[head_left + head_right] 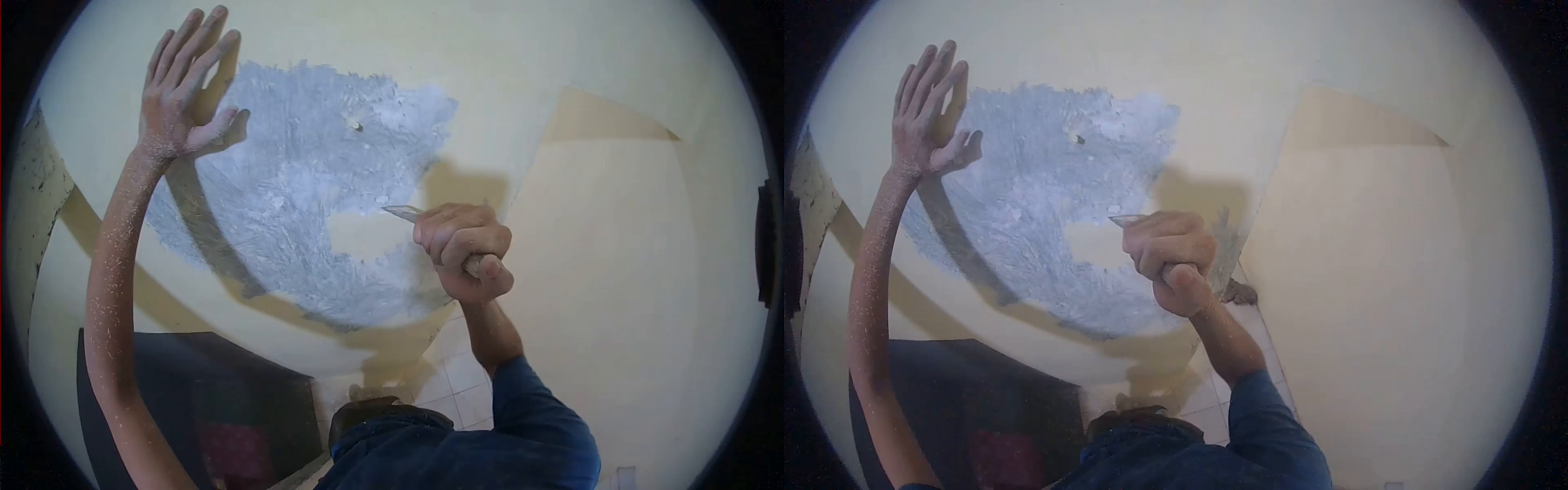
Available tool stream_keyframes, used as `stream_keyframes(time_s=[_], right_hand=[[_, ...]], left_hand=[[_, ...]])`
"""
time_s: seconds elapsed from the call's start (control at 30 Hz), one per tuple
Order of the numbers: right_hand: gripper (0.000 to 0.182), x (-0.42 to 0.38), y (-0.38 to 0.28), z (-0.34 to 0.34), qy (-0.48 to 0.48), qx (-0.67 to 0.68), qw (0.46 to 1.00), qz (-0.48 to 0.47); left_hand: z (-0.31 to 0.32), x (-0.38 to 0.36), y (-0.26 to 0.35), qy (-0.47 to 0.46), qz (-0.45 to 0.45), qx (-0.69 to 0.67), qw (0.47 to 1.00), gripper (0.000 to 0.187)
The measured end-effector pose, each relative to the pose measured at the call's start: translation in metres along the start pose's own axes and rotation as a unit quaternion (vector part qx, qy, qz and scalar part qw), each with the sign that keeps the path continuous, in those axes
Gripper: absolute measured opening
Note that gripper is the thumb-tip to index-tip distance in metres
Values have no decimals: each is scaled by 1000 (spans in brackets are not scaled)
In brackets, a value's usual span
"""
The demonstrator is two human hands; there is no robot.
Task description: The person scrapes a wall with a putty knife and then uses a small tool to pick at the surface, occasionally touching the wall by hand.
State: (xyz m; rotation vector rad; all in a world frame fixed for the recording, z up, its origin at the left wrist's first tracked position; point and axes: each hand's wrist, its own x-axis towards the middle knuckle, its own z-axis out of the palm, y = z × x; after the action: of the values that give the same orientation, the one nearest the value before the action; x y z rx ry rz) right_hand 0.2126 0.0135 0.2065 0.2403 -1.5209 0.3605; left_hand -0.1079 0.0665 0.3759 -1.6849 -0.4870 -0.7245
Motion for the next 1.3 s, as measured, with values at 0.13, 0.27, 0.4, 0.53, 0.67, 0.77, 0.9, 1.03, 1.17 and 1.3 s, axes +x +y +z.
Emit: stream_keyframes(time_s=[0.13, 0.27, 0.4, 0.53, 0.67, 0.77, 0.9, 1.03, 1.17, 1.3], right_hand=[[57, -13, 16, -6, -46, -18, 998, 37], [52, -17, 12, 0, 4, -9, 1000, 9], [38, -21, 13, 3, -45, 42, 997, 55], [34, -14, 5, 11, -59, 31, 997, 31], [48, -5, -22, 15, -29, 59, 997, 46], [49, -11, 8, 14, -47, 36, 997, 54], [46, -14, -1, 17, -59, -32, 997, 24], [40, -51, 24, 5, -110, -107, 986, 67], [36, -31, 0, 20, -75, -44, 996, 36], [48, -68, 24, 7, -97, -56, 991, 80]], left_hand=[[-2, -1, -2, -23, -4, 12, 1000, 68], [-3, 1, 0, -28, -13, 11, 999, 69], [-1, -2, -1, -26, -5, 13, 1000, 68], [-6, 1, 3, -22, -5, -6, 1000, 69], [-2, 0, 4, -14, -5, -4, 1000, 71], [-1, -3, -4, -8, 0, 1, 1000, 70], [3, -6, -3, -2, -1, 8, 1000, 67], [1, -4, 2, -4, 3, -15, 1000, 67], [-6, -5, -3, -17, -13, -17, 1000, 67], [-3, -6, 3, -19, -8, -28, 999, 67]])
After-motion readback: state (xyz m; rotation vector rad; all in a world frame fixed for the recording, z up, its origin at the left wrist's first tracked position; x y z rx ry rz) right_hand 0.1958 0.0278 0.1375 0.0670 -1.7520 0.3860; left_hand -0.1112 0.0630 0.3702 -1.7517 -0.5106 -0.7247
